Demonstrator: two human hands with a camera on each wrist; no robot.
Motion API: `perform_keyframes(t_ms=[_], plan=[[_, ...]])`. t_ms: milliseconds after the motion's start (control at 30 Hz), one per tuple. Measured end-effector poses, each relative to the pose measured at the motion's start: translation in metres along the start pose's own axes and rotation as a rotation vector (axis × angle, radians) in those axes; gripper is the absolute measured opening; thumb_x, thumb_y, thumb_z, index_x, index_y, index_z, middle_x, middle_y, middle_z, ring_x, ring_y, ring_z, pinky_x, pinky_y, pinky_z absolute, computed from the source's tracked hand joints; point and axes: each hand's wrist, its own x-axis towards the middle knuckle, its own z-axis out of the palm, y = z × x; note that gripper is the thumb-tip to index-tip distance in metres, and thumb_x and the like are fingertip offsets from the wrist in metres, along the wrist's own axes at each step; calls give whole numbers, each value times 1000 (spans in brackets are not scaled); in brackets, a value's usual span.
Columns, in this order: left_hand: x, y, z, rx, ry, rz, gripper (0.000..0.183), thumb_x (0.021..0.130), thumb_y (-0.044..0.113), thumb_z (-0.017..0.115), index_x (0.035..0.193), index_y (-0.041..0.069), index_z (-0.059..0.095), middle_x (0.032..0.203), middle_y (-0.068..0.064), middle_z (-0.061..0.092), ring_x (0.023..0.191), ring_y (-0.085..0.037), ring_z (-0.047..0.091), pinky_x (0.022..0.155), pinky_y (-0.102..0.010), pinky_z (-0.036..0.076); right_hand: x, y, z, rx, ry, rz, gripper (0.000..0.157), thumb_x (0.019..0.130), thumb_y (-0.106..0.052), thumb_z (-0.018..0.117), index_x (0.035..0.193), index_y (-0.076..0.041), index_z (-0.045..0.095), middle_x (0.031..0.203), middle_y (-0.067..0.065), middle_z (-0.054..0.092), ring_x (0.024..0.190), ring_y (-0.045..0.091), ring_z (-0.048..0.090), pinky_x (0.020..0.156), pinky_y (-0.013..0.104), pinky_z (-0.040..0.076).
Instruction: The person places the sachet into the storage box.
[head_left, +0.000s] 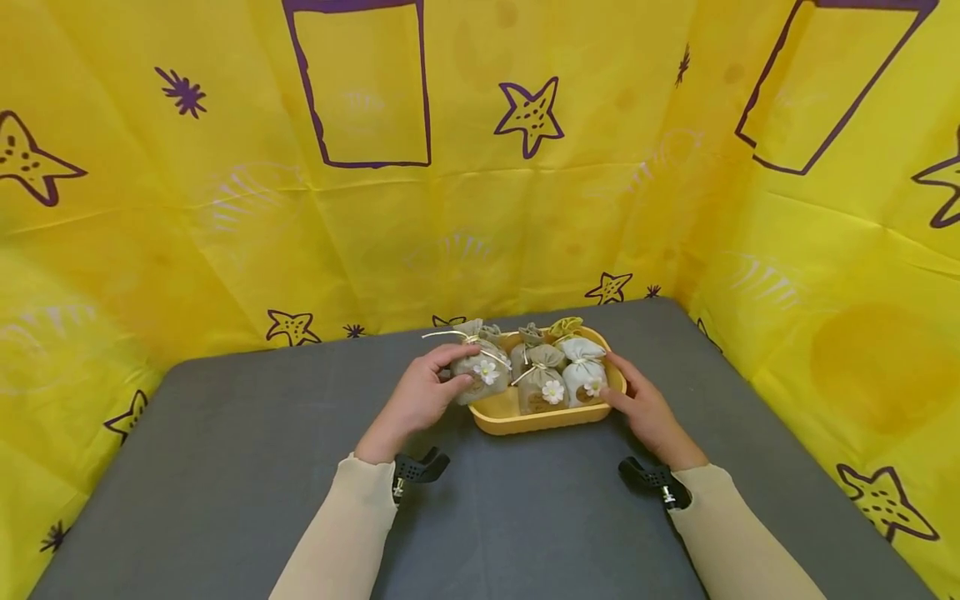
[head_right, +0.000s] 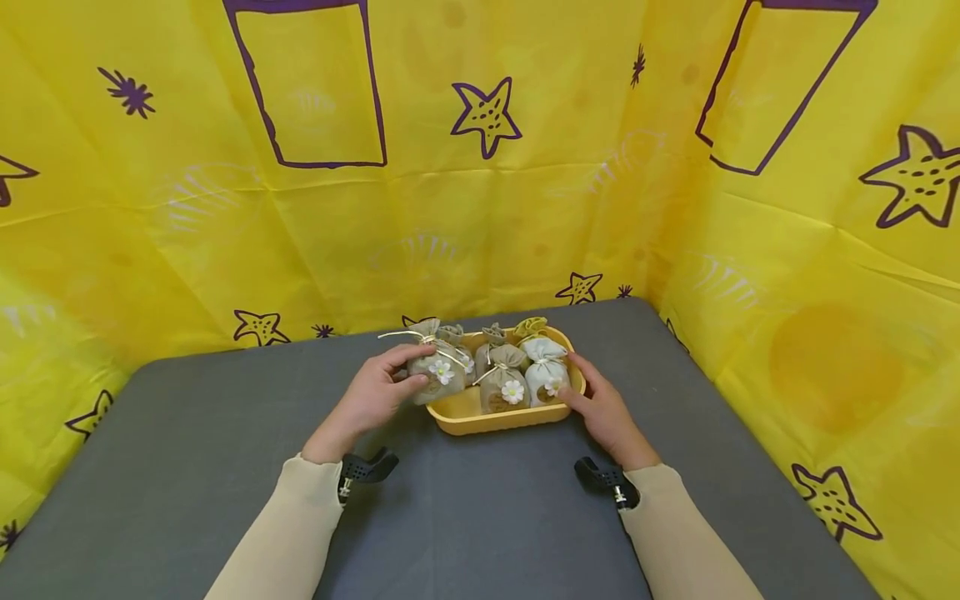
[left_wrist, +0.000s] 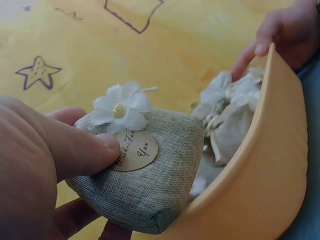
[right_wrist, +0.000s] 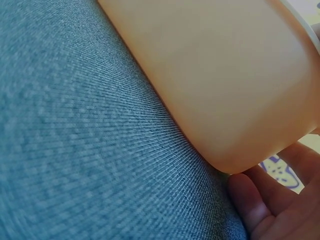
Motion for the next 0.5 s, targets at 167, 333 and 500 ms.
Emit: perform_keyframes(t_ms=[167, 333, 500], plan=[[8, 2, 14, -14, 27, -39, 38, 92, 7, 71, 126, 23, 70, 126, 4, 63, 101, -20, 60, 82, -39, 51, 1, 3, 1, -2, -5, -5, 65, 101, -23, 61, 157, -10, 30, 159, 17, 25, 140, 35, 31, 104, 25, 35], [13, 1, 22, 5, 16, -57, 34, 92, 7, 71, 122, 25, 72, 112, 6, 66, 88, -19, 57, 73, -35, 48, 0, 3, 0, -9, -4, 7, 65, 101, -24, 60, 157, -12, 30, 160, 16, 25, 141, 35, 30, 109, 48, 30], [14, -2, 27, 91, -34, -53, 34, 93, 9, 70, 124, 23, 71, 99, 3, 65, 80, -21, 55, 73, -41, 44, 0, 3, -1, -4, 0, 3, 64, 101, -22, 60, 157, -11, 30, 160, 17, 24, 142, 36, 29, 110, 53, 28]])
